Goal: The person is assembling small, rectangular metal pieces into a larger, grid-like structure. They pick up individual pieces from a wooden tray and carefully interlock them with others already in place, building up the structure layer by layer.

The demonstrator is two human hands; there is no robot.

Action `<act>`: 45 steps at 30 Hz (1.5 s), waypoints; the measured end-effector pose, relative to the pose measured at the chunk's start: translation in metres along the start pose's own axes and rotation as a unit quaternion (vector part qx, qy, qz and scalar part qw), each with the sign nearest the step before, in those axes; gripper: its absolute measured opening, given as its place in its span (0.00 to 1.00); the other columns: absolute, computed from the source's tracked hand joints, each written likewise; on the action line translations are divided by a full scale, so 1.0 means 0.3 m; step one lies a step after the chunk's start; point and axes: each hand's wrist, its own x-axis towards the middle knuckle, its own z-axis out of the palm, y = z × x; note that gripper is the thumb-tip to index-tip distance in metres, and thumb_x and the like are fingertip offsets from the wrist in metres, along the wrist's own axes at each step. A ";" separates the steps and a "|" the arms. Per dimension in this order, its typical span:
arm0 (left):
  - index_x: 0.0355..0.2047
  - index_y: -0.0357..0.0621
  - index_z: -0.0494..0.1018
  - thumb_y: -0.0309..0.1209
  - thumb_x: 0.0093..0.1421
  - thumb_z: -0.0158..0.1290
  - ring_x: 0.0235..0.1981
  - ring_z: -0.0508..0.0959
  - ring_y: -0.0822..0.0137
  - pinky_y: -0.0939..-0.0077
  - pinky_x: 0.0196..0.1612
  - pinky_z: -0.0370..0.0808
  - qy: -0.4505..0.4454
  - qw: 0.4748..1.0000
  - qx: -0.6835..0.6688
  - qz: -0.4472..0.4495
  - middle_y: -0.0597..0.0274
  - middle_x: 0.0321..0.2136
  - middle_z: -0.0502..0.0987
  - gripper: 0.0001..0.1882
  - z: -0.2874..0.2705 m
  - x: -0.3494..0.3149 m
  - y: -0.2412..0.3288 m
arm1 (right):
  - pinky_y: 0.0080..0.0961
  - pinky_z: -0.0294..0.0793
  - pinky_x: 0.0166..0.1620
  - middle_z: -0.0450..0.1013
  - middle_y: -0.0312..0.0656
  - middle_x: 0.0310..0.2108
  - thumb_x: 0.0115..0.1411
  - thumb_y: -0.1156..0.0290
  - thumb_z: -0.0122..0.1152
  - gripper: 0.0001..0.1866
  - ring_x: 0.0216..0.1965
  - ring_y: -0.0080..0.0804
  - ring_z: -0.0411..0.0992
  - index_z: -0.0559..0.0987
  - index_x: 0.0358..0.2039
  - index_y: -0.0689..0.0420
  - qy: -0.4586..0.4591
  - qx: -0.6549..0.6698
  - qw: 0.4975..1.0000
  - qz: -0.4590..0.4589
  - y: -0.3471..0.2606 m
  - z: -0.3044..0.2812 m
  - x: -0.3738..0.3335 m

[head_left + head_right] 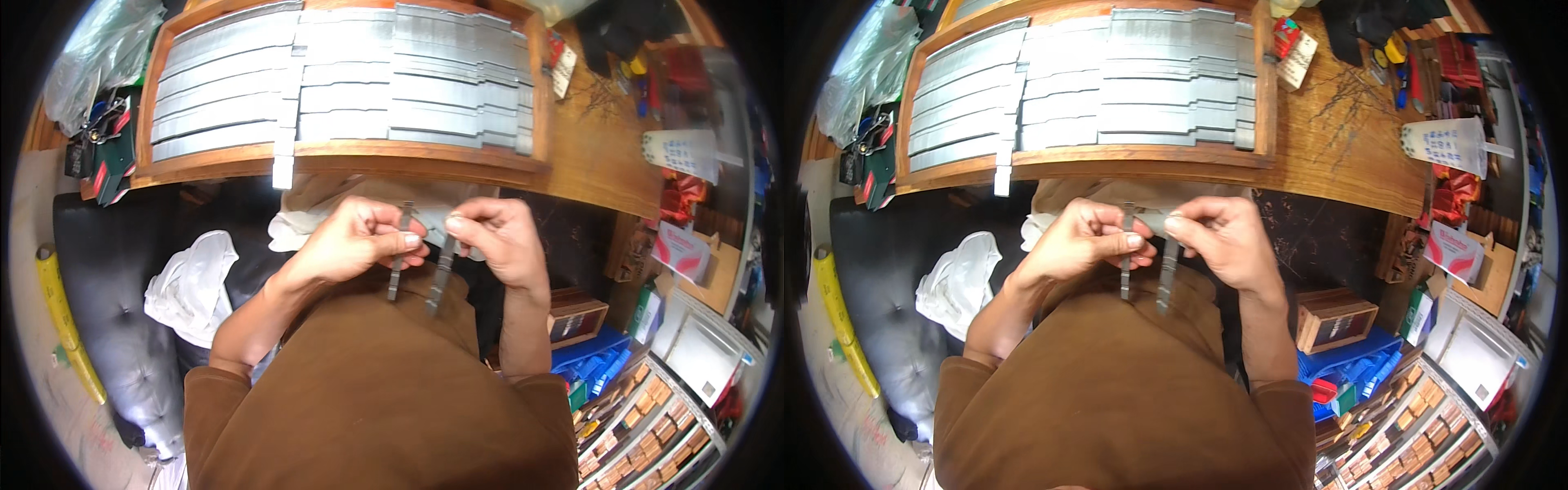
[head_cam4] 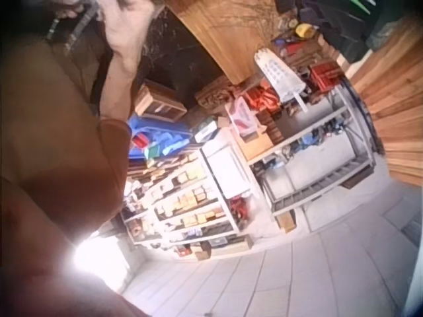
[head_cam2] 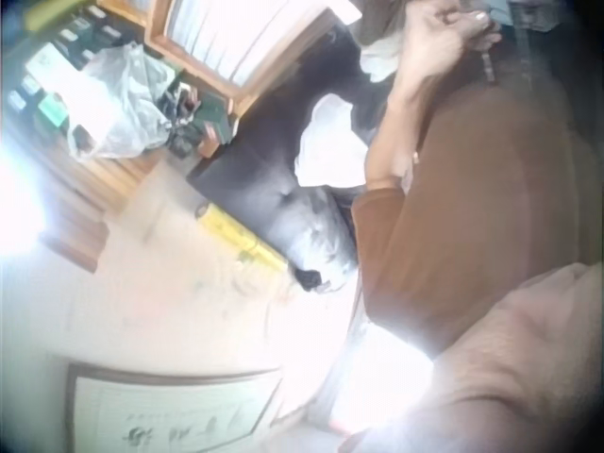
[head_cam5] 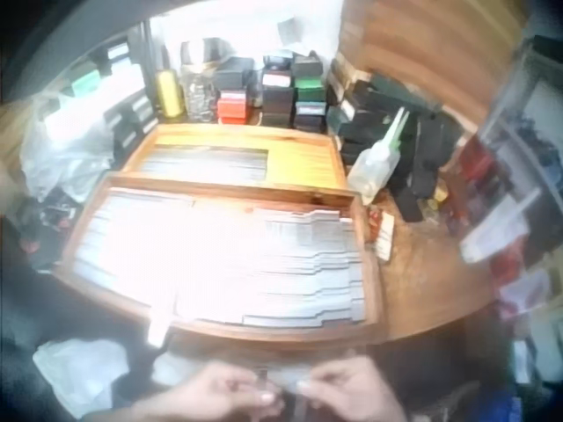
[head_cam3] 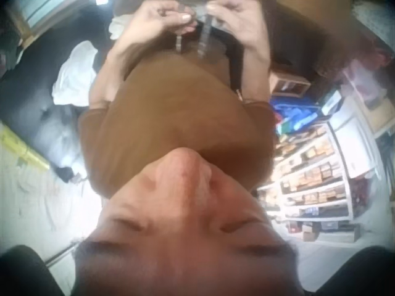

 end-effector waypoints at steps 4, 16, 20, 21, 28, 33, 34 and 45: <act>0.41 0.35 0.80 0.31 0.66 0.58 0.31 0.80 0.75 0.81 0.35 0.77 -0.006 1.000 0.014 0.012 0.60 0.33 0.83 0.10 -0.028 -0.003 -0.031 | 0.14 0.73 0.29 0.80 0.38 0.29 0.63 0.71 0.66 0.10 0.26 0.15 0.73 0.84 0.37 0.66 -0.022 0.043 0.999 -0.003 0.071 0.088 0.066; 0.40 0.39 0.80 0.31 0.67 0.58 0.32 0.81 0.77 0.84 0.33 0.75 0.049 0.998 0.023 0.017 0.63 0.34 0.84 0.08 -0.023 -0.002 -0.076 | 0.16 0.77 0.31 0.79 0.41 0.28 0.63 0.74 0.67 0.10 0.27 0.19 0.75 0.82 0.39 0.68 -0.051 0.090 0.995 0.015 0.100 0.135 0.101; 0.43 0.36 0.80 0.31 0.67 0.57 0.35 0.84 0.70 0.80 0.36 0.79 0.043 0.999 0.013 -0.005 0.58 0.35 0.84 0.11 -0.018 -0.009 -0.032 | 0.14 0.73 0.28 0.78 0.38 0.26 0.63 0.73 0.67 0.10 0.25 0.17 0.74 0.82 0.39 0.67 -0.011 0.143 0.990 0.016 0.124 0.151 0.115; 0.42 0.37 0.80 0.32 0.67 0.58 0.35 0.84 0.71 0.81 0.36 0.79 0.036 0.999 0.011 0.002 0.59 0.34 0.84 0.11 -0.029 -0.005 -0.024 | 0.13 0.71 0.27 0.78 0.38 0.27 0.63 0.72 0.66 0.10 0.24 0.17 0.73 0.82 0.39 0.67 -0.030 0.158 0.987 0.020 0.127 0.149 0.121; 0.40 0.36 0.78 0.34 0.66 0.58 0.33 0.84 0.73 0.85 0.32 0.77 0.025 0.999 0.021 0.014 0.59 0.33 0.84 0.11 -0.073 0.030 0.036 | 0.11 0.63 0.21 0.76 0.35 0.26 0.65 0.73 0.62 0.07 0.20 0.14 0.67 0.82 0.38 0.64 -0.010 0.240 0.971 -0.009 0.156 0.186 0.158; 0.40 0.35 0.78 0.33 0.66 0.58 0.33 0.84 0.72 0.86 0.31 0.76 0.020 0.999 0.009 0.032 0.58 0.33 0.84 0.11 -0.074 0.034 0.023 | 0.11 0.64 0.21 0.76 0.34 0.24 0.63 0.72 0.65 0.07 0.19 0.13 0.68 0.83 0.37 0.63 0.003 0.259 0.966 -0.012 0.128 0.206 0.151; 0.40 0.35 0.77 0.32 0.66 0.58 0.33 0.84 0.72 0.86 0.31 0.76 0.020 0.999 0.011 0.031 0.58 0.33 0.84 0.11 -0.078 0.035 0.018 | 0.11 0.64 0.21 0.77 0.34 0.24 0.63 0.72 0.65 0.08 0.19 0.13 0.67 0.83 0.37 0.63 0.005 0.256 0.967 -0.011 0.134 0.208 0.152; 0.40 0.35 0.78 0.31 0.65 0.59 0.34 0.85 0.70 0.83 0.32 0.78 0.048 0.996 0.070 0.042 0.57 0.33 0.84 0.10 -0.050 -0.033 -0.006 | 0.13 0.74 0.25 0.78 0.39 0.26 0.63 0.74 0.66 0.08 0.22 0.17 0.73 0.83 0.38 0.66 -0.004 0.171 0.985 -0.002 0.110 0.210 0.113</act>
